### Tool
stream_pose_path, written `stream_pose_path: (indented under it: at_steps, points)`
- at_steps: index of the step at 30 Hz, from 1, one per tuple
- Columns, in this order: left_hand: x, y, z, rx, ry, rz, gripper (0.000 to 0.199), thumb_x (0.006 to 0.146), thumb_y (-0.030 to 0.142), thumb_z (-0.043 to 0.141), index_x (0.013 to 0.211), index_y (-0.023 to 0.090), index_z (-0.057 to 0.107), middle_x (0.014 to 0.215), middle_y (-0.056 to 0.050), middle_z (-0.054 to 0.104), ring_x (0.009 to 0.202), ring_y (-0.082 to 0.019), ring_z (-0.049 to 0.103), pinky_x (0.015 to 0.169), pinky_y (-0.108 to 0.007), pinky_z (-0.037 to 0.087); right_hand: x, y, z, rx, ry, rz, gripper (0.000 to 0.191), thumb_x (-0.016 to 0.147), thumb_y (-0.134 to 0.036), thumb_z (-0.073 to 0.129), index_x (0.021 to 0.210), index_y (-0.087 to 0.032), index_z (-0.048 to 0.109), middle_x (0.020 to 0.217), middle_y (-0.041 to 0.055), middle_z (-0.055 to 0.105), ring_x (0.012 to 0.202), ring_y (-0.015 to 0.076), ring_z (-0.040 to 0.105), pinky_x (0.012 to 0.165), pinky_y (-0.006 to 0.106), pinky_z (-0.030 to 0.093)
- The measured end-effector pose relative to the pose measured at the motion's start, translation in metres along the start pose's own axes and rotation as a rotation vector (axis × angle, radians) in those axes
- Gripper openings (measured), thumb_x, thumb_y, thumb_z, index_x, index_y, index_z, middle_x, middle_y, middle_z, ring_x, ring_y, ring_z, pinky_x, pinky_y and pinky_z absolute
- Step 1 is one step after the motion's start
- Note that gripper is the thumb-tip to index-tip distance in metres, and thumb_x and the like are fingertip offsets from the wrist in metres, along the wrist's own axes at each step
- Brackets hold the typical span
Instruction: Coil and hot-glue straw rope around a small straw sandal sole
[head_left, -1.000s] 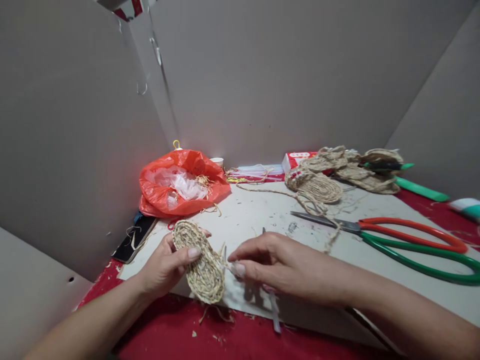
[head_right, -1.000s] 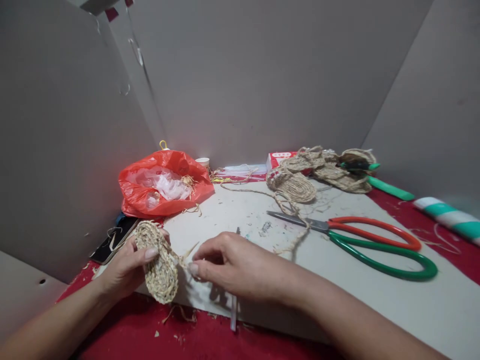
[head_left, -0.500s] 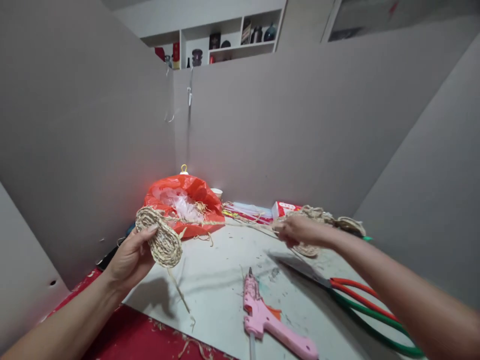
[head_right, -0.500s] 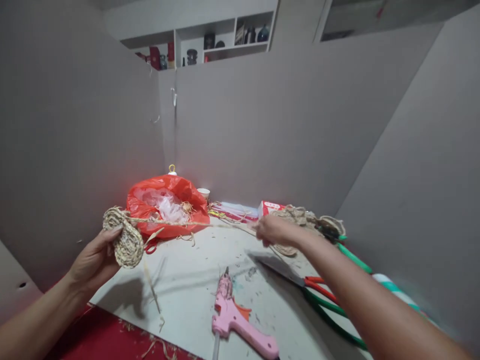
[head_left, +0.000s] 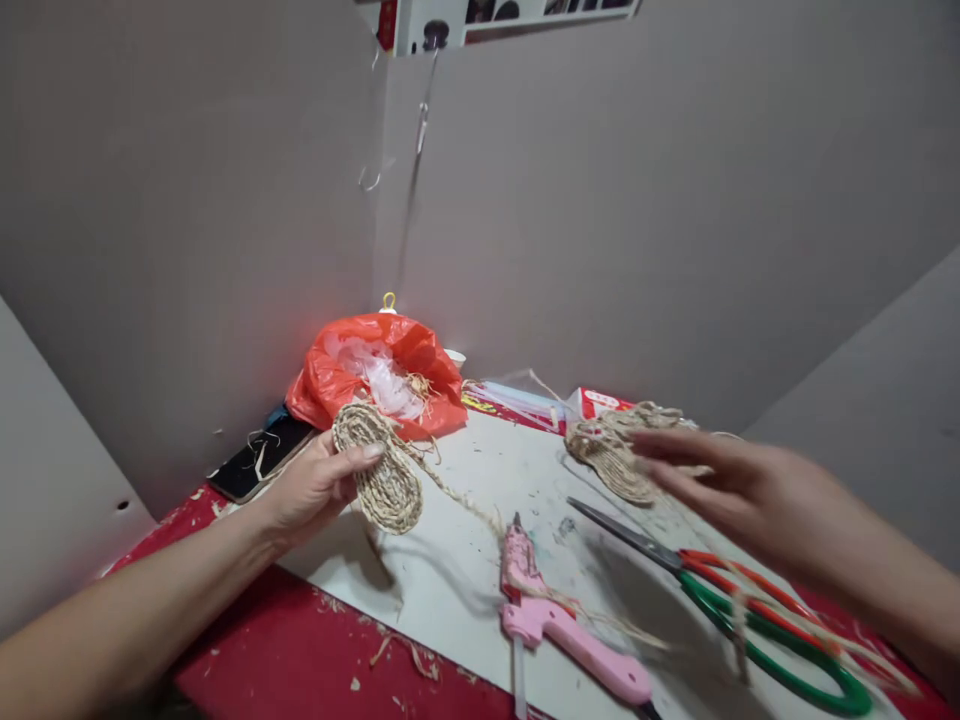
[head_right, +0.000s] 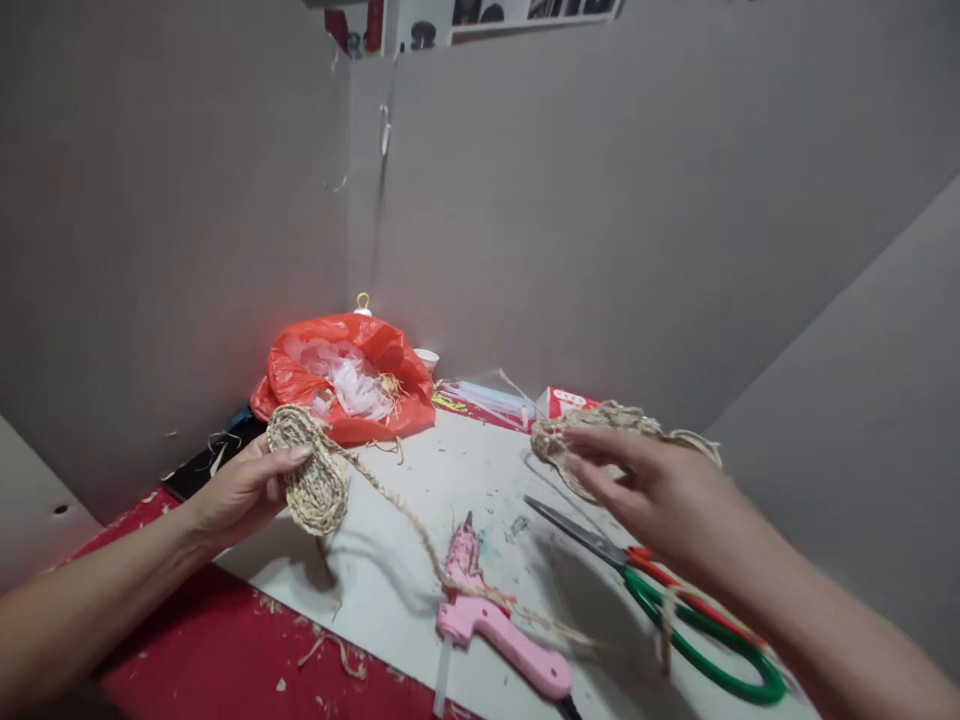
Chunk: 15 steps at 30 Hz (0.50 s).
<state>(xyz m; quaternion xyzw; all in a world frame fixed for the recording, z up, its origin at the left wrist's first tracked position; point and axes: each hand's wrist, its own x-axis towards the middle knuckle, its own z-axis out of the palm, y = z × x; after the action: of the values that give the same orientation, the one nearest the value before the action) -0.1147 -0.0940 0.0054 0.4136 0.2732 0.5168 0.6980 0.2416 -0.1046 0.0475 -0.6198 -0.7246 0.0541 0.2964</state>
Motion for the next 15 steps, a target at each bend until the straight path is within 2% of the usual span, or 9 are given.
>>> stream_pose_path:
  at_steps: [1,2,6,7,9,10,12,13,15]
  points:
    - [-0.001,-0.002,0.001,0.014,-0.027,-0.012,0.017,0.071,0.020,0.080,0.082,0.012,0.069,0.073,-0.003,0.071,0.063,-0.012,0.065,0.063,-0.022,0.054,-0.007,-0.018,0.000,0.060,0.065,0.044,0.028,0.079,-0.046,0.061,0.096,-0.027,0.073,0.100,0.0126,0.076,0.083,0.0325,0.070,0.077,0.049,0.053]
    - [-0.003,-0.004,0.002,0.021,-0.052,-0.023,0.017,0.071,0.020,0.080,0.082,0.012,0.070,0.073,-0.002,0.071,0.062,-0.012,0.065,0.063,-0.021,0.054,-0.012,-0.038,0.002,0.157,0.060,0.030,0.033,0.081,-0.050,0.058,0.098,-0.026,0.073,0.106,0.0119,0.075,0.093,0.0316,0.069,0.085,0.048,0.052]
    - [-0.010,-0.011,0.008,0.026,-0.119,-0.060,0.023,0.071,0.020,0.080,0.092,0.014,0.071,0.081,-0.004,0.074,0.071,-0.016,0.069,0.068,-0.025,0.056,-0.019,-0.101,0.033,0.442,-0.343,-0.153,0.042,0.092,-0.050,0.047,0.116,-0.021,0.066,0.119,0.0118,0.070,0.111,0.0260,0.064,0.097,0.045,0.048]
    - [-0.011,-0.011,0.010,0.034,-0.130,-0.067,0.024,0.072,0.021,0.079,0.094,0.014,0.070,0.082,-0.005,0.074,0.072,-0.017,0.069,0.069,-0.026,0.056,-0.019,-0.108,0.044,0.505,-0.485,-0.151,0.040,0.093,-0.049,0.047,0.113,-0.019,0.065,0.113,0.0115,0.072,0.107,0.0233,0.066,0.093,0.040,0.051]
    - [-0.012,-0.013,0.011,0.051,-0.151,-0.082,0.025,0.074,0.022,0.077,0.096,0.014,0.069,0.082,-0.007,0.074,0.071,-0.018,0.070,0.068,-0.028,0.056,-0.020,-0.113,0.066,0.604,-0.703,-0.200,0.041,0.099,-0.046,0.038,0.098,-0.016,0.067,0.083,0.0064,0.076,0.076,0.0162,0.072,0.069,0.028,0.057]
    - [-0.012,-0.014,0.011,0.054,-0.157,-0.090,0.025,0.075,0.023,0.077,0.097,0.014,0.069,0.082,-0.007,0.074,0.070,-0.018,0.069,0.068,-0.029,0.056,-0.021,-0.111,0.075,0.584,-0.708,-0.226,0.045,0.101,-0.044,0.034,0.085,-0.016,0.066,0.067,0.0024,0.072,0.058,0.0127,0.067,0.056,0.023,0.054]
    - [-0.010,-0.017,0.011,0.039,-0.152,-0.102,0.024,0.075,0.022,0.077,0.097,0.014,0.069,0.081,-0.006,0.074,0.070,-0.018,0.069,0.068,-0.028,0.055,-0.024,-0.104,0.088,0.530,-0.607,-0.251,0.050,0.102,-0.039,0.030,0.069,-0.017,0.060,0.052,-0.0018,0.060,0.043,0.0094,0.055,0.046,0.020,0.046]
    - [-0.008,-0.019,0.010,0.024,-0.137,-0.108,0.023,0.075,0.021,0.077,0.096,0.014,0.070,0.080,-0.005,0.073,0.069,-0.017,0.068,0.068,-0.028,0.055,-0.026,-0.100,0.092,0.494,-0.525,-0.260,0.048,0.101,-0.037,0.032,0.068,-0.017,0.060,0.053,-0.0012,0.059,0.045,0.0096,0.053,0.049,0.021,0.045]
    - [-0.005,-0.023,0.008,-0.009,-0.096,-0.132,0.024,0.073,0.020,0.078,0.095,0.014,0.071,0.079,-0.005,0.073,0.068,-0.016,0.067,0.068,-0.027,0.054,-0.029,-0.091,0.098,0.431,-0.386,-0.288,0.036,0.098,-0.033,0.039,0.079,-0.015,0.065,0.065,0.0037,0.064,0.058,0.0135,0.055,0.060,0.027,0.047]
